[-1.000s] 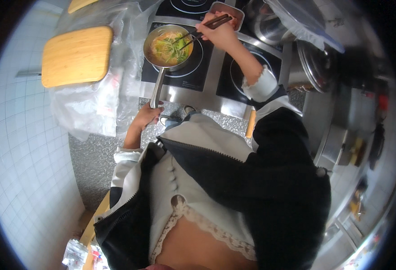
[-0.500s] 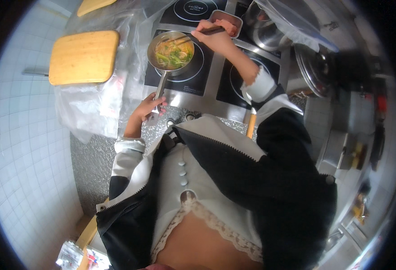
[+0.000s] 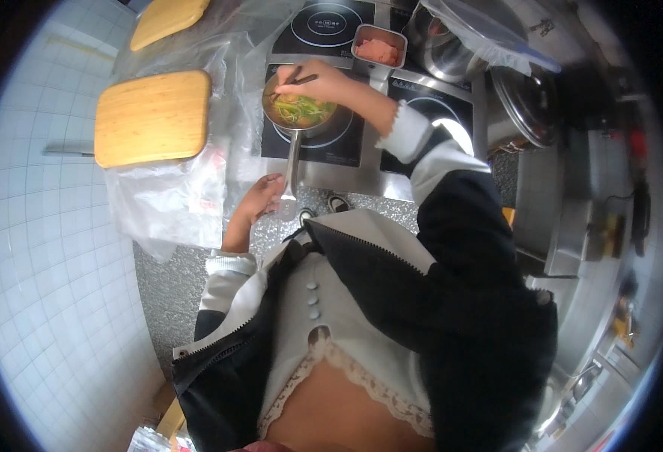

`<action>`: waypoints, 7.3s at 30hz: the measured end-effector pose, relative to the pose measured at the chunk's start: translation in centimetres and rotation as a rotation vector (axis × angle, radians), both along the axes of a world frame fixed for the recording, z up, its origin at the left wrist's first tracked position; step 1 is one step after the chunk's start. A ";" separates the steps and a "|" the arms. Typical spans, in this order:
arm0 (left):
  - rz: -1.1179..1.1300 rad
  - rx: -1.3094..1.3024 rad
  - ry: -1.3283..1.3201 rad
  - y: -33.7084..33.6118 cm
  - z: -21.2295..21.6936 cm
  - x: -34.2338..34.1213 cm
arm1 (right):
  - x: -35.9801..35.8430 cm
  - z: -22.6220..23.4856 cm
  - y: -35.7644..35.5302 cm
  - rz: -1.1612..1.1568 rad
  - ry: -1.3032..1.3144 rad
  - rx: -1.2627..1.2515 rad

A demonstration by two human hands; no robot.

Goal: The person operates a touchscreen POS, then cooks noodles and vegetables in a pot on an induction stove. They stir the contents with chopsticks, transfer the cooked noodles into a bowl, add a topping, and place the bowl on a counter.

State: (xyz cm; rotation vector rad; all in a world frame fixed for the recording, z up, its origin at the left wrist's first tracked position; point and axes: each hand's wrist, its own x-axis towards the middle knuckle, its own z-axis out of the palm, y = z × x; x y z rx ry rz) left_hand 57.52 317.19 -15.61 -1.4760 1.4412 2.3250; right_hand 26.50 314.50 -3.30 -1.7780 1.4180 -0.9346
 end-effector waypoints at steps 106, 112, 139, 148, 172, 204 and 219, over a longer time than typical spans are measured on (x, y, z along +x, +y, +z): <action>-1.649 0.388 0.564 69.4 13.7 -5.1 | 25.7 -1.3 75.1 -2.814 -0.754 -0.718; -2.147 0.419 0.640 66.9 11.7 -1.3 | 33.2 -5.1 79.2 -2.530 -1.194 -1.534; -2.118 0.174 1.219 72.3 14.8 -4.6 | 33.1 -1.3 93.3 -3.132 -0.470 -1.191; -2.173 0.168 1.251 63.8 16.5 -5.4 | 26.1 -0.1 90.8 -3.117 -0.511 -1.393; -2.297 0.685 1.874 57.3 27.5 -0.2 | 29.0 -9.6 84.1 -2.369 0.233 1.826; -2.234 0.914 0.823 69.9 15.8 8.0 | 38.6 -15.4 125.4 -2.443 -0.969 -1.932; -1.504 -1.349 0.395 29.5 12.2 -16.7 | 31.8 13.8 52.1 -0.721 -0.563 -0.327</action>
